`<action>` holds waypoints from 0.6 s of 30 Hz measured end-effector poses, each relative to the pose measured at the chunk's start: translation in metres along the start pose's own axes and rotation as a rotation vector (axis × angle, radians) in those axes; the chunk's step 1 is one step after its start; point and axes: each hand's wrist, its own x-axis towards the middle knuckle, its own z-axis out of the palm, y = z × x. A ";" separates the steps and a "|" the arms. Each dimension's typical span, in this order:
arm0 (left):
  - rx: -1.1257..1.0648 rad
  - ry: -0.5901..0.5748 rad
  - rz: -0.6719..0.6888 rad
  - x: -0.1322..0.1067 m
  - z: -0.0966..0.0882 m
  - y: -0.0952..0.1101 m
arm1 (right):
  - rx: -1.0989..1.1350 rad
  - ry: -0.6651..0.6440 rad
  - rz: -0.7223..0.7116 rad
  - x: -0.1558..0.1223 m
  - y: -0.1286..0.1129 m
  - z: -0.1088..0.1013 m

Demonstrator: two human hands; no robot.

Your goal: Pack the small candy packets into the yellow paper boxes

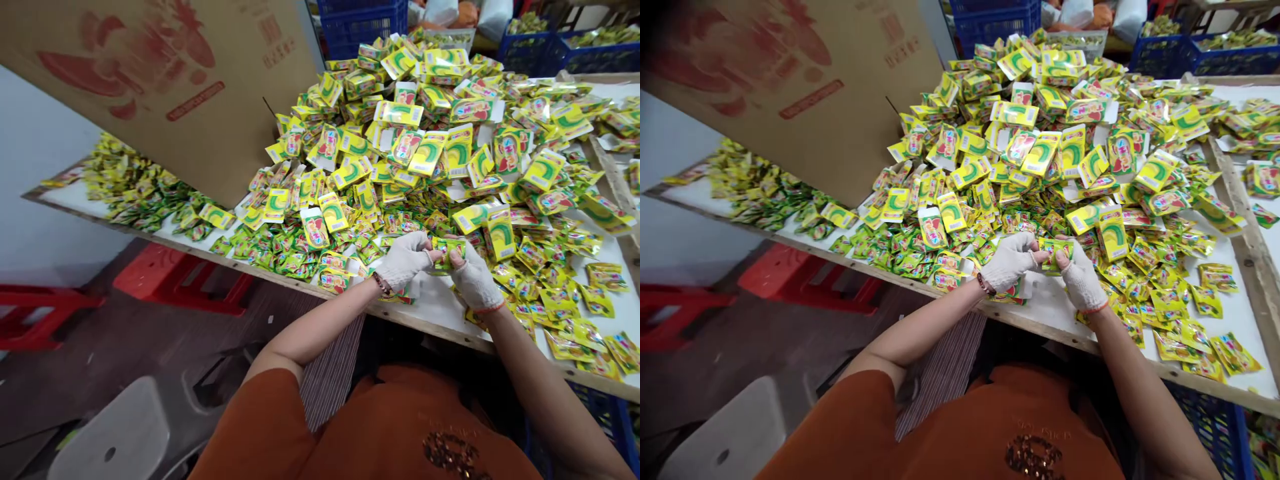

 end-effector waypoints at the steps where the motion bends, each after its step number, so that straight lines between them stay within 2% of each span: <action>1: 0.061 -0.048 0.003 0.001 -0.005 0.002 | 0.044 -0.053 0.025 0.000 0.001 0.000; 4: 0.416 -0.123 0.099 0.010 -0.029 0.008 | 0.099 -0.062 0.073 -0.001 0.006 0.002; 7: 1.025 0.010 0.334 0.036 -0.068 0.014 | 0.114 -0.008 0.090 0.000 0.006 0.004; 8: 1.228 0.041 0.365 0.048 -0.083 0.015 | 0.111 -0.002 0.093 0.001 0.005 0.004; 10: 1.533 0.014 0.409 0.071 -0.111 0.016 | 0.085 -0.008 0.103 0.002 0.001 0.005; 14: 1.753 -0.175 0.437 0.100 -0.153 0.016 | 0.075 0.000 0.140 0.002 -0.004 0.004; 18: 1.814 -0.223 0.382 0.093 -0.170 0.017 | 0.078 0.034 0.135 0.002 -0.005 0.001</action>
